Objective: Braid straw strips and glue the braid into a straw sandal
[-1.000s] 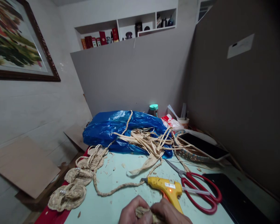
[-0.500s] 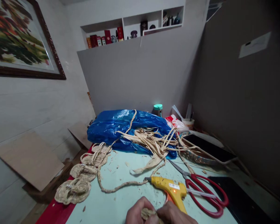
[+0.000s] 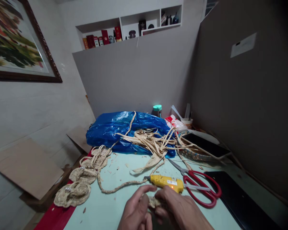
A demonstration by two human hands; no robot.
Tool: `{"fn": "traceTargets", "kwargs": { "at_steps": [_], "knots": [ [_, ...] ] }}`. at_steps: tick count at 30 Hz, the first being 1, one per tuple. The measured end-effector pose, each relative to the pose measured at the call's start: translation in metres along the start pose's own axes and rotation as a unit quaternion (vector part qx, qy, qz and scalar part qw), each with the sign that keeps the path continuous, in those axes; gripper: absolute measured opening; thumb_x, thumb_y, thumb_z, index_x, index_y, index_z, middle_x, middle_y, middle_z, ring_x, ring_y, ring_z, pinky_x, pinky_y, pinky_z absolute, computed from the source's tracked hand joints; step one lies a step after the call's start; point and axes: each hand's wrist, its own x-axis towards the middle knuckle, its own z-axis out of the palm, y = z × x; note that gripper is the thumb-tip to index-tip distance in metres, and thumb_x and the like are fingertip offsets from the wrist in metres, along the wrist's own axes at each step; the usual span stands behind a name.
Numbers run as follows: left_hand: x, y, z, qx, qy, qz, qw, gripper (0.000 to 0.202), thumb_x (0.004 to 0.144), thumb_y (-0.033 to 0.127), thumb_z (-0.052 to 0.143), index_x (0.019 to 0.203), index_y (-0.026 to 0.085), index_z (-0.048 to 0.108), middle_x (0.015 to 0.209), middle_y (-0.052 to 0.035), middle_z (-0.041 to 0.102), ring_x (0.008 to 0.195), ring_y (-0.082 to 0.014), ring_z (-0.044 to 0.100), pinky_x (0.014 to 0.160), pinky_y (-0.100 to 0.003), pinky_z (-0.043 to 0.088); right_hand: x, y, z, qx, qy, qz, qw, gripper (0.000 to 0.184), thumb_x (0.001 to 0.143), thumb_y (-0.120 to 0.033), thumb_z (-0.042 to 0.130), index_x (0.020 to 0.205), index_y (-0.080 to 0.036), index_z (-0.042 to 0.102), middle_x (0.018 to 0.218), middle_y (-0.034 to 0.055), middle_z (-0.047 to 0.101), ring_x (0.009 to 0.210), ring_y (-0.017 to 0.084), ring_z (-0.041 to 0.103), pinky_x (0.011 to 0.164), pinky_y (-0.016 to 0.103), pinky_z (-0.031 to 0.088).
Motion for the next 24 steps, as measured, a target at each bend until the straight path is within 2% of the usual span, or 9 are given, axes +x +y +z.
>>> {"fn": "traceTargets", "kwargs": {
  "at_steps": [3,4,6,8,10,12,17,21,24],
  "knots": [
    [-0.003,0.015,-0.003,0.040,0.014,0.011,0.999,0.079,0.080,0.074,0.047,0.134,0.016,0.047,0.041,0.0048,0.050,0.031,-0.0059,0.029,0.036,-0.018,0.011,0.004,-0.004,-0.012,0.003,0.036,-0.064,0.997,0.012,0.095,-0.021,0.043,0.094,-0.020,0.055,0.079,0.0031,0.062,0.063,0.015,0.057,0.056,0.024,0.043],
    [-0.004,0.021,-0.005,0.053,0.032,0.029,0.998,0.072,0.082,0.071,0.047,0.131,0.017,0.050,0.046,0.0036,0.054,0.031,-0.0054,0.031,0.035,-0.018,0.012,0.005,-0.006,-0.015,0.010,0.045,-0.081,0.996,0.013,0.097,-0.022,0.043,0.097,-0.019,0.056,0.080,0.0036,0.061,0.067,0.015,0.058,0.059,0.025,0.043],
    [-0.003,0.032,-0.009,0.059,0.094,0.079,0.991,0.052,0.081,0.060,0.060,0.114,0.020,0.060,0.077,-0.0024,0.065,0.040,-0.0028,0.040,0.037,-0.015,0.016,0.007,-0.010,-0.022,0.032,0.047,-0.092,0.994,0.015,0.098,-0.026,0.046,0.101,-0.020,0.059,0.082,0.0040,0.061,0.072,0.016,0.058,0.063,0.026,0.044],
    [0.000,0.040,-0.015,0.069,0.128,0.111,0.983,0.039,0.074,0.051,0.072,0.092,0.017,0.063,0.064,0.0037,0.056,0.041,-0.0021,0.034,0.037,-0.014,0.017,0.008,-0.013,-0.027,0.052,0.037,-0.081,0.995,0.015,0.097,-0.029,0.050,0.104,-0.021,0.062,0.086,0.0040,0.062,0.077,0.016,0.059,0.067,0.026,0.045],
    [0.004,0.046,-0.022,0.060,0.167,0.143,0.974,0.034,0.069,0.044,0.076,0.078,0.017,0.058,0.054,0.0086,0.044,0.041,-0.0026,0.031,0.037,-0.014,0.019,0.008,-0.014,-0.029,0.065,0.039,-0.075,0.994,0.015,0.097,-0.028,0.052,0.106,-0.022,0.063,0.091,0.0045,0.064,0.082,0.016,0.061,0.071,0.027,0.047],
    [0.008,0.048,-0.030,0.063,0.189,0.169,0.965,0.030,0.069,0.040,0.076,0.073,0.016,0.057,0.053,0.0084,0.046,0.040,-0.0023,0.031,0.037,-0.014,0.020,0.007,-0.015,-0.029,0.073,0.043,-0.070,0.994,0.017,0.096,-0.028,0.054,0.110,-0.023,0.062,0.097,0.0048,0.067,0.087,0.016,0.063,0.076,0.027,0.048],
    [0.012,0.043,-0.035,0.119,0.155,0.153,0.969,0.022,0.072,0.032,0.072,0.068,0.011,0.064,0.062,-0.0034,0.068,0.034,0.0000,0.030,0.036,-0.016,0.018,0.007,-0.016,-0.031,0.099,0.045,0.005,0.994,0.024,0.092,-0.033,0.060,0.113,-0.021,0.060,0.110,0.0056,0.069,0.099,0.019,0.065,0.083,0.028,0.049],
    [0.010,0.037,-0.027,0.148,0.087,0.103,0.980,0.021,0.077,0.031,0.068,0.069,0.011,0.068,0.065,-0.0058,0.070,0.032,-0.0006,0.033,0.037,-0.018,0.017,0.009,-0.018,-0.034,0.144,0.036,0.029,0.988,0.033,0.087,-0.035,0.067,0.114,-0.018,0.058,0.108,0.0062,0.069,0.096,0.019,0.065,0.082,0.028,0.050],
    [0.004,0.037,-0.021,0.137,0.046,0.081,0.986,0.032,0.084,0.040,0.061,0.071,0.012,0.068,0.063,-0.0044,0.068,0.036,-0.0031,0.037,0.039,-0.019,0.023,0.009,-0.019,-0.034,0.161,0.019,0.019,0.987,0.039,0.086,-0.036,0.068,0.117,-0.017,0.055,0.107,0.0065,0.068,0.094,0.018,0.064,0.080,0.026,0.050]
  ]
}}
